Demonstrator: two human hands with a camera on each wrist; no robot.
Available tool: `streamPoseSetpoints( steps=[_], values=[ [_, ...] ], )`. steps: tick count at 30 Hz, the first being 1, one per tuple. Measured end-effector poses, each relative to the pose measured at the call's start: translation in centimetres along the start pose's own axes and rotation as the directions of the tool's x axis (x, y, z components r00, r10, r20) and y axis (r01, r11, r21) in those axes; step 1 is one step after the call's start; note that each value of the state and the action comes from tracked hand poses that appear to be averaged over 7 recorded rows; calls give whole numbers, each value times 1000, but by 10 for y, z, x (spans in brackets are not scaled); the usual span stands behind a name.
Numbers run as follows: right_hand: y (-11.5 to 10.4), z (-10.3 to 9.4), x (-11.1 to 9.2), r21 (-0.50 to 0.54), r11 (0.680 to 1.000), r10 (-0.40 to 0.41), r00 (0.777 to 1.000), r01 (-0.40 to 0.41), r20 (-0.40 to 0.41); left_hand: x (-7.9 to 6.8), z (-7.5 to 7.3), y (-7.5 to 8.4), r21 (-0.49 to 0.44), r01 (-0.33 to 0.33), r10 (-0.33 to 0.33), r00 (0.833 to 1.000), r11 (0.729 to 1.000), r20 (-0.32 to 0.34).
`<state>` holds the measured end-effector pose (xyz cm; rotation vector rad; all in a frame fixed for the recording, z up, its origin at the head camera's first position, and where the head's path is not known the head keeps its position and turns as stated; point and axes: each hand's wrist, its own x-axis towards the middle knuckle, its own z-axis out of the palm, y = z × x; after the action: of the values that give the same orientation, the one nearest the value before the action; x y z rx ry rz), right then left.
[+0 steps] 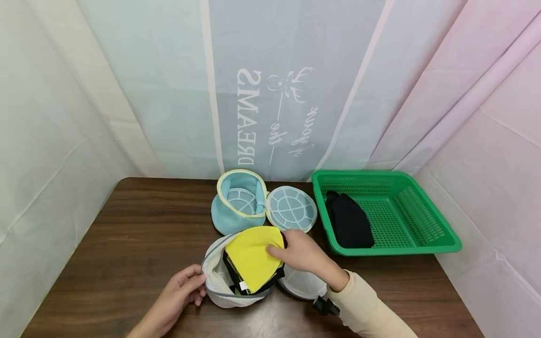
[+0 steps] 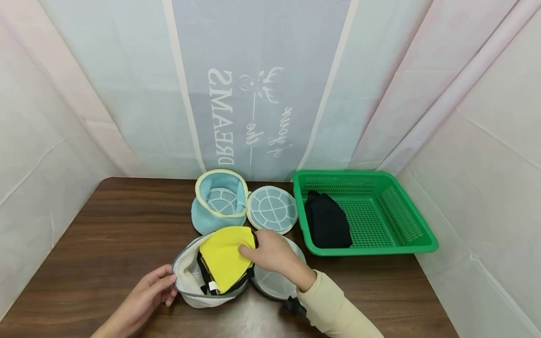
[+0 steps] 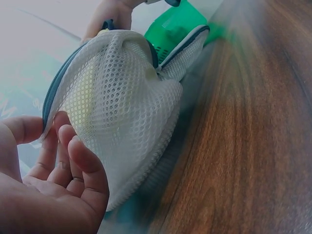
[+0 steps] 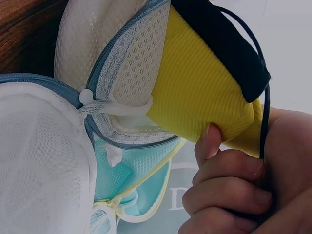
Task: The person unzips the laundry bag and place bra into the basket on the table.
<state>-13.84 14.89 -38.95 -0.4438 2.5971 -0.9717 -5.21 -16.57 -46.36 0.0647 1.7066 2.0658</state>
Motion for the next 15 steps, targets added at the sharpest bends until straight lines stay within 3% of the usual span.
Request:
streamPoseSetpoints(
  steps=[15],
  values=[
    [6,-7,-3,80,997,-16,1000,14,25,-1,-1,-1,-11,-46,46,999,999,-1]
  ],
)
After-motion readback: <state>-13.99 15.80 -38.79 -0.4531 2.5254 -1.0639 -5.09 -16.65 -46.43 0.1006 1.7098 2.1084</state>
